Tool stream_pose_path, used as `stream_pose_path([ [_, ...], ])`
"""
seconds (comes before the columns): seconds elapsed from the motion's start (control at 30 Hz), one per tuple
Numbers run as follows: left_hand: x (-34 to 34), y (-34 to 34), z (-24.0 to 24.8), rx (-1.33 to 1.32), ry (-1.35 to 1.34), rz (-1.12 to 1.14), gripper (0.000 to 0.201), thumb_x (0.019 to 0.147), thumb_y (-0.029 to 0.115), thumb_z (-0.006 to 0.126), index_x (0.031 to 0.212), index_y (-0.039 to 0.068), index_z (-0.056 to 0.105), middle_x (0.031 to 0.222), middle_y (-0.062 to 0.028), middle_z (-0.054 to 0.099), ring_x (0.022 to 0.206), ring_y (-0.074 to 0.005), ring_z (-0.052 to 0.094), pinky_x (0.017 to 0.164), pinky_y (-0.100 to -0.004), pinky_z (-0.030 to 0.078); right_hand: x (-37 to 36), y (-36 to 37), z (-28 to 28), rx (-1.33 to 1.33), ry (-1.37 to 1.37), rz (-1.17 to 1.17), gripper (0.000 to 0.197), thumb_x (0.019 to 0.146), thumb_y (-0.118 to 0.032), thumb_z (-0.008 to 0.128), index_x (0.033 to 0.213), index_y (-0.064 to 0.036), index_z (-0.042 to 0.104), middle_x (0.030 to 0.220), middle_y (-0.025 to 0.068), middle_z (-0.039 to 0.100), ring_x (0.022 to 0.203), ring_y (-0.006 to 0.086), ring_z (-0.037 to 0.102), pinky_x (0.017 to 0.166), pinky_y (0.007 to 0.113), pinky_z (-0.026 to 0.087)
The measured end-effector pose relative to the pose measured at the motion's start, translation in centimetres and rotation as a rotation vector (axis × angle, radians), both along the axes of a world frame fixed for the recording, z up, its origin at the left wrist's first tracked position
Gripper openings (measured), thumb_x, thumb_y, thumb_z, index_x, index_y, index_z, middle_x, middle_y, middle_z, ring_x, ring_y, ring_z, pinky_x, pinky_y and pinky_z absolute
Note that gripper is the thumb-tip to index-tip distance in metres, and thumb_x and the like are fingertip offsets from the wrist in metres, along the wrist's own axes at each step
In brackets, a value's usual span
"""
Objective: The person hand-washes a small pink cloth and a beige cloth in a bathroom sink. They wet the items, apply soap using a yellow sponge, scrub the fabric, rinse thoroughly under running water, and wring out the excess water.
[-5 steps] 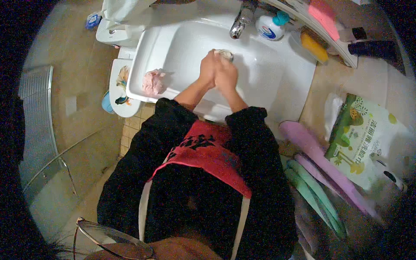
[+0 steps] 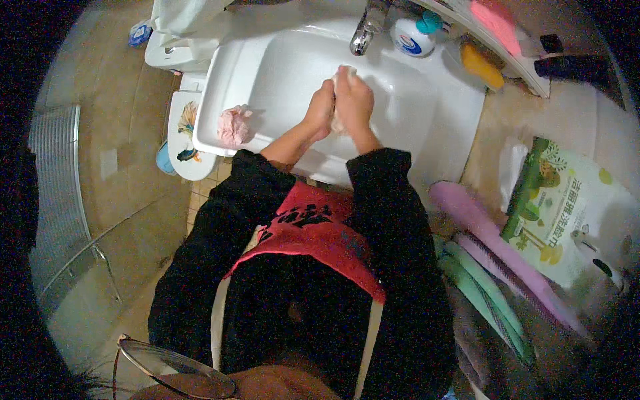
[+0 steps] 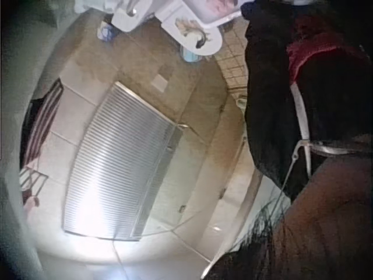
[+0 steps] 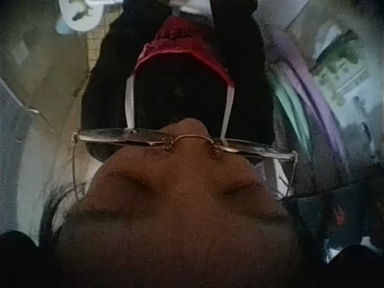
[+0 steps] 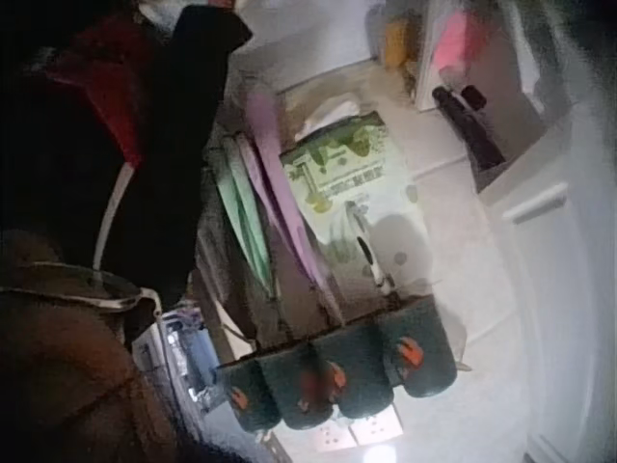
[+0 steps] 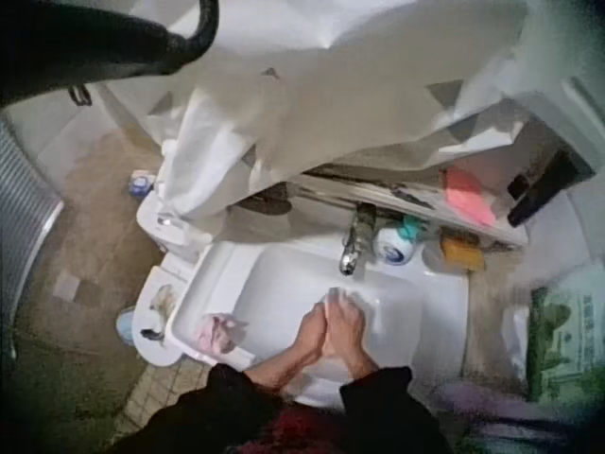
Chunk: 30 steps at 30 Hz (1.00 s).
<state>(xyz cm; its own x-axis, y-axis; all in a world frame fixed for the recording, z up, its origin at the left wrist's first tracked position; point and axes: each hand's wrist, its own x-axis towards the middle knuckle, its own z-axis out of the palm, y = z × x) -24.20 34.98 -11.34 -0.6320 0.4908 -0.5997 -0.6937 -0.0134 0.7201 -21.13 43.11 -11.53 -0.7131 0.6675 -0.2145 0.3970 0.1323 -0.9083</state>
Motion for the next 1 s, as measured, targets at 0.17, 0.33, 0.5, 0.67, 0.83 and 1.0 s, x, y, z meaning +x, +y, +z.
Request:
stream_pose_path([
  [0.17, -4.0, -4.4, 1.1, 0.147, 0.191, -0.186, 0.034, 0.09, 0.029, 0.036, 0.099, 0.004, 0.057, 0.093, -0.0094, 0.06, 0.072, -0.0178, 0.055, 0.07, -0.033, 0.045, 1.9, 4.6, 5.6, -0.658, 0.217, 0.157, 0.031, 0.086, -0.03, 0.06, 0.107, -0.008, 0.059, 0.083, 0.0049, 0.061, 0.079, 0.0149, 0.058, 0.075, 0.028, 0.045],
  [0.33, -8.5, -6.1, 7.4, 0.168, 0.023, -0.401, 0.042, 0.087, 0.03, 0.038, 0.118, 0.004, 0.05, 0.108, -0.0081, 0.061, 0.084, -0.017, 0.061, 0.076, -0.0278, 0.048, 3.2, 7.3, 11.2, -0.26, -0.023, 0.397, 0.04, 0.084, -0.025, 0.063, 0.118, -0.008, 0.052, 0.099, 0.0059, 0.059, 0.09, 0.0142, 0.056, 0.078, 0.027, 0.045],
  [0.5, -7.4, -4.5, 12.3, -0.037, 0.225, -0.75, 0.063, 0.086, 0.058, 0.041, 0.123, 0.008, 0.052, 0.108, -0.0033, 0.061, 0.083, -0.0116, 0.058, 0.074, -0.0247, 0.045, 2.6, 6.2, 12.9, -0.785, 0.341, 0.326, 0.035, 0.091, -0.023, 0.053, 0.122, -0.0074, 0.049, 0.11, 0.0078, 0.054, 0.094, 0.0147, 0.055, 0.078, 0.03, 0.046],
  [0.67, -7.7, -3.4, 11.7, 0.179, 0.29, -0.869, 0.053, 0.085, 0.038, 0.06, 0.122, 0.002, 0.049, 0.111, -0.0067, 0.059, 0.099, -0.014, 0.056, 0.084, -0.027, 0.044, 2.5, 6.7, 14.1, -1.055, 0.638, 0.5, 0.033, 0.094, -0.021, 0.046, 0.123, -0.0066, 0.048, 0.108, 0.0044, 0.056, 0.094, 0.0127, 0.056, 0.069, 0.024, 0.049],
  [0.83, -9.0, -3.9, 12.9, 0.541, -0.129, -0.611, 0.043, 0.091, 0.025, 0.051, 0.126, 0.001, 0.044, 0.119, -0.0094, 0.055, 0.111, -0.0201, 0.054, 0.097, -0.0358, 0.042, 4.4, 7.5, 13.0, -0.786, 0.377, 0.125, 0.036, 0.092, -0.022, 0.049, 0.123, -0.0041, 0.05, 0.116, 0.0057, 0.057, 0.101, 0.0163, 0.057, 0.081, 0.027, 0.048],
  [1.0, -9.6, -3.0, 12.7, 0.773, -0.358, -0.579, 0.038, 0.092, 0.02, 0.048, 0.126, 0.003, 0.043, 0.115, -0.0084, 0.057, 0.106, -0.0205, 0.056, 0.093, -0.0361, 0.044, 6.3, 7.2, 9.0, -0.918, 0.389, 0.171, 0.043, 0.09, -0.029, 0.052, 0.125, -0.0055, 0.049, 0.117, 0.0069, 0.057, 0.106, 0.0199, 0.055, 0.096, 0.032, 0.041],
])
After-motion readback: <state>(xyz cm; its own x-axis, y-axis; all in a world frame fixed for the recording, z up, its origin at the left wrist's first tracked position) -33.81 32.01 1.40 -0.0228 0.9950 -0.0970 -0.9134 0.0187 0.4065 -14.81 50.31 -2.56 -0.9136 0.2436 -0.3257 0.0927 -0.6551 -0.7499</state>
